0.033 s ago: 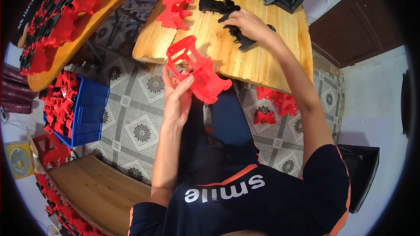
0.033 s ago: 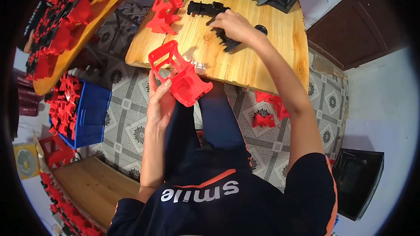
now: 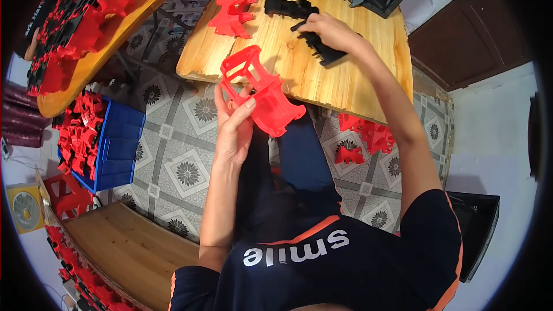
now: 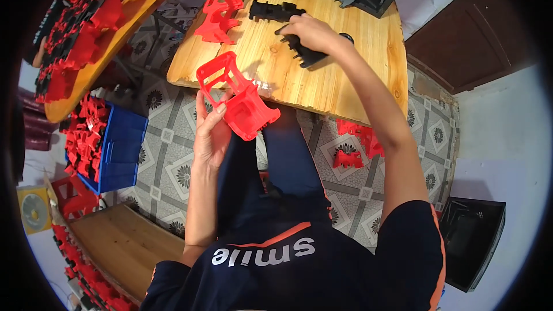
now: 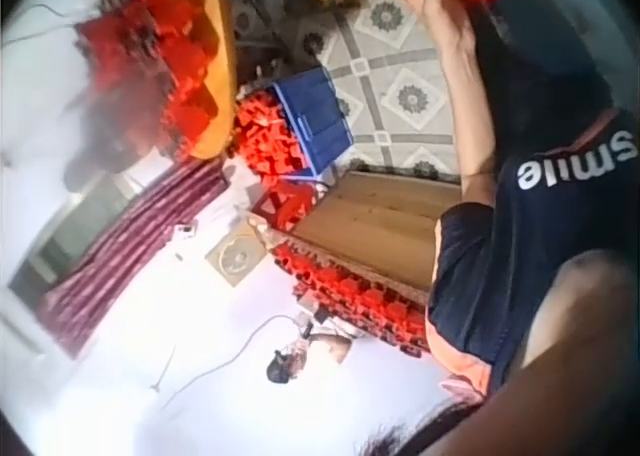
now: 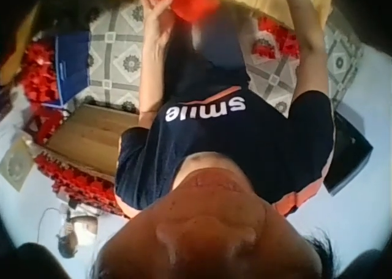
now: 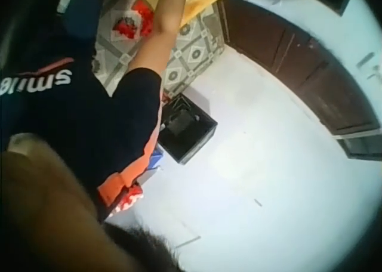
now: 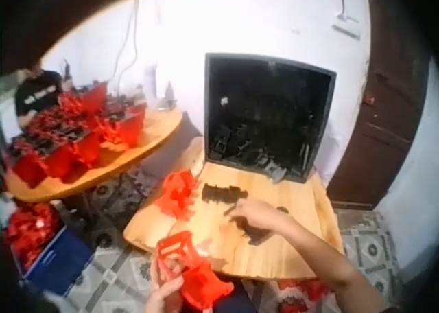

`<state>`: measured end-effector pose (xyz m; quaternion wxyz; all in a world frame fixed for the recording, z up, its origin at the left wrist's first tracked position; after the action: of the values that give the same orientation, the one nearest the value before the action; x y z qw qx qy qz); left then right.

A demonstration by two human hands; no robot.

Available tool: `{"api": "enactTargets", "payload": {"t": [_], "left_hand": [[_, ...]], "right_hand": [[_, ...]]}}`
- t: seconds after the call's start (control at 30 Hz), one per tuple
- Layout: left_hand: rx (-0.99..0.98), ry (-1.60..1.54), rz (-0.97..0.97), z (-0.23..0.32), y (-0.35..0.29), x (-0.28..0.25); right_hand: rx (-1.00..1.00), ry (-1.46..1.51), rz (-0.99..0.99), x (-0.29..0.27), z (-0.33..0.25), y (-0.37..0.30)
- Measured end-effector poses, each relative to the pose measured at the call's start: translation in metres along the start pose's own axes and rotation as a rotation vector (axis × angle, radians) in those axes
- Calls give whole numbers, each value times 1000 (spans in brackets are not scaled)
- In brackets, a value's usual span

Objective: The person assembles plastic units by fitting black components into red frames by hand and placing the assembled parts on a table. The person also restocks stacks of red frames onto the work table.

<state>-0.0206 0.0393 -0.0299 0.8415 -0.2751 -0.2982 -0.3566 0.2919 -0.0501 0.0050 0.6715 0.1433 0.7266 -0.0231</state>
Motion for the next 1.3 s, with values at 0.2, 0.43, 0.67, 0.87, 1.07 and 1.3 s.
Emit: {"api": "enactTargets", "payload": {"t": [0.2, 0.43, 0.67, 0.87, 1.07, 1.3], "left_hand": [[56, -102, -71, 12, 0, -20], [150, -88, -79, 8, -1, -12], [204, -22, -153, 13, -16, 3], [189, -3, -193, 14, -22, 6], [223, 39, -239, 11, -15, 22], [658, 433, -59, 12, -11, -5]], "right_hand": [[145, 411, -46, -5, -1, -32], [343, 668, 351, -52, -129, -86], [169, 435, 567, -42, -202, -83], [137, 399, 578, -38, -207, -84], [188, 485, 599, -47, -187, -70], [251, 1120, 205, -25, -193, -21]]}}
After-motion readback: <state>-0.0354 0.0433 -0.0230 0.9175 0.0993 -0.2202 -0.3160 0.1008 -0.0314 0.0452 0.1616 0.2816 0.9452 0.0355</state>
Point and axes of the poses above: each hand's wrist, its own y-axis towards the middle knuckle, its own x-axis out of the palm, z = x × y, the point moved 1 cm from there along y, towards the middle knuckle, and after that the axes turned 3 degrees about z, right-handed, at the moved point
